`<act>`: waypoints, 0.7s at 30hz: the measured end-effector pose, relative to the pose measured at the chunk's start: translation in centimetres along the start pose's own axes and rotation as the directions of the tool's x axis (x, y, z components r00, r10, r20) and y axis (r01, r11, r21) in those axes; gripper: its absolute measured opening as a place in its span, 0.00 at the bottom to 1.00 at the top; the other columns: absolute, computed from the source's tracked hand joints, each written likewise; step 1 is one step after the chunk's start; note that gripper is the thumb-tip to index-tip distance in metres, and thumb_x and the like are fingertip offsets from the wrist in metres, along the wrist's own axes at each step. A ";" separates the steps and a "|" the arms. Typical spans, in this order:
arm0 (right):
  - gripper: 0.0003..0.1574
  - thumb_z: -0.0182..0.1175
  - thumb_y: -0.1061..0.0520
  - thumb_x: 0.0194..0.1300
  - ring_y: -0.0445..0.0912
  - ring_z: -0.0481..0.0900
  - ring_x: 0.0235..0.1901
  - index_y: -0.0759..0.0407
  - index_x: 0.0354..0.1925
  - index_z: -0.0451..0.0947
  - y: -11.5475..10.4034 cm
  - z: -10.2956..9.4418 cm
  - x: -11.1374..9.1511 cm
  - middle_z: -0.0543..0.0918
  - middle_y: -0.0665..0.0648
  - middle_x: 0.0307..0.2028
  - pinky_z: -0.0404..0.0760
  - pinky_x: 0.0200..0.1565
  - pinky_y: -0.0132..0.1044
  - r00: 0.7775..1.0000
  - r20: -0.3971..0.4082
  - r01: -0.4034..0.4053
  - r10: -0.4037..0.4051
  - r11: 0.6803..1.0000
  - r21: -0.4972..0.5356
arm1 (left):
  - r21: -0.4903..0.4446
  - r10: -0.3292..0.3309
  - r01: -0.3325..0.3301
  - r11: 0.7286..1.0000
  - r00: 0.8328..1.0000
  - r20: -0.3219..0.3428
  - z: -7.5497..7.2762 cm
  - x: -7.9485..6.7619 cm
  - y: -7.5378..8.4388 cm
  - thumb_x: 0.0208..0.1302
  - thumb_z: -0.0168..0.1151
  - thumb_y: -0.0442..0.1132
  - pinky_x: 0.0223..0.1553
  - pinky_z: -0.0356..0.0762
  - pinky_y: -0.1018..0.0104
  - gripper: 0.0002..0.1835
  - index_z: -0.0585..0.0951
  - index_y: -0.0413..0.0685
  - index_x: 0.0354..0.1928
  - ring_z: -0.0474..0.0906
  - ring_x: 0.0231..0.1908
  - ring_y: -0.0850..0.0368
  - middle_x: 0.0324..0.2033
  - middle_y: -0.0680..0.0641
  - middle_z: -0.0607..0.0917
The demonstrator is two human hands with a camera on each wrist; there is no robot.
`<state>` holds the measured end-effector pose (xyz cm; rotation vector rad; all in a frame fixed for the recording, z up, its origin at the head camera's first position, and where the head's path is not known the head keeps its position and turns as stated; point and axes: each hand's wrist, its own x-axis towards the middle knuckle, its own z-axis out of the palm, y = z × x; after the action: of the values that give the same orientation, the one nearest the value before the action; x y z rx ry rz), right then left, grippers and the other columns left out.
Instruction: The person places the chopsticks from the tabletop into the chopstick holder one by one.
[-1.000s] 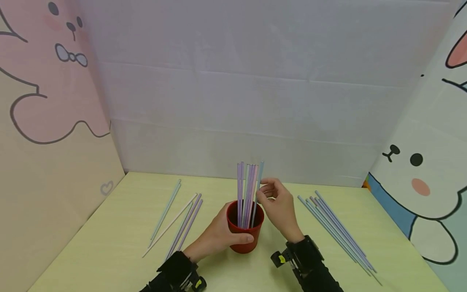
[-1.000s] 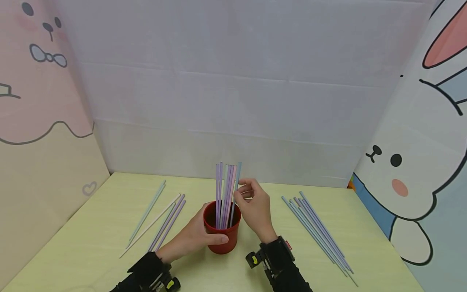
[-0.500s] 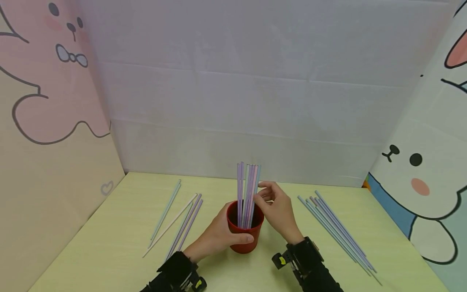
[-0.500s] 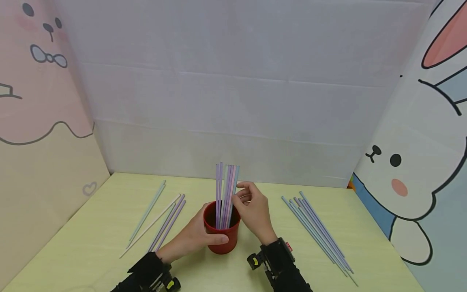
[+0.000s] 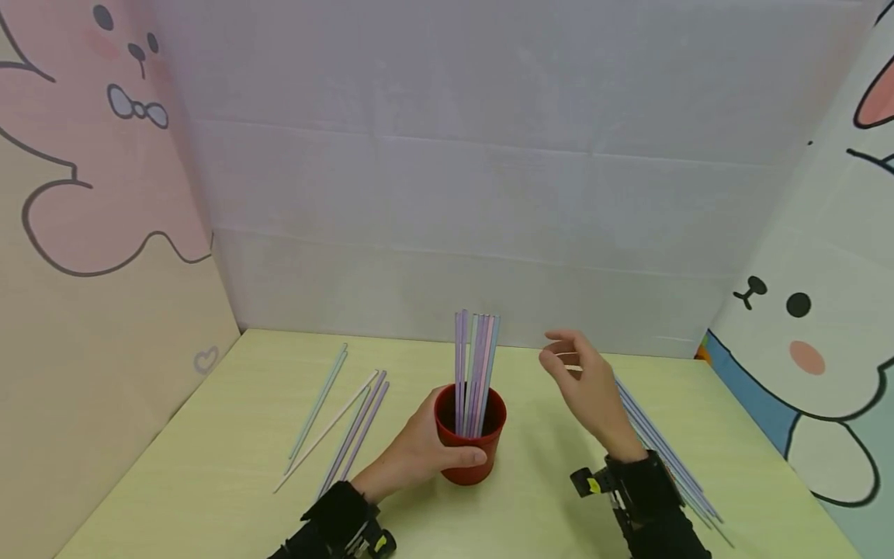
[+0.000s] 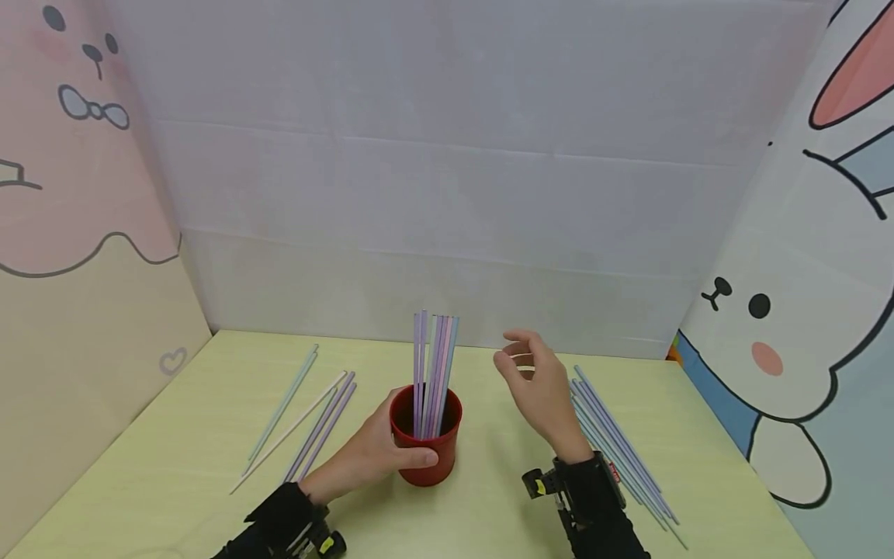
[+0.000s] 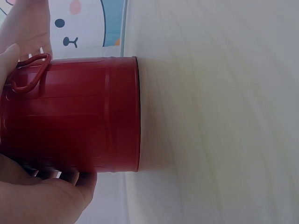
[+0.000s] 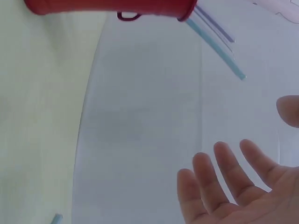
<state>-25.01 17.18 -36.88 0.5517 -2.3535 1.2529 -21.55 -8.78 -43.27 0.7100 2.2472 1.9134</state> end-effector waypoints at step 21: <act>0.40 0.65 0.53 0.59 0.68 0.66 0.47 0.63 0.65 0.63 4.9 -3.9 -1.7 0.67 0.71 0.54 0.71 0.36 0.59 0.979 0.171 0.005 0.115 0.817 -0.576 | -0.006 -0.017 0.017 1.000 1.000 0.002 0.0 -0.6 1.9 0.49 0.75 0.40 0.53 0.71 0.52 0.46 0.58 0.47 0.67 0.69 0.55 0.48 0.59 0.45 0.70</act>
<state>-25.46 23.23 -39.11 0.4163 -2.7532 0.4528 -20.51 -8.80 -41.58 0.6891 2.2378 1.9104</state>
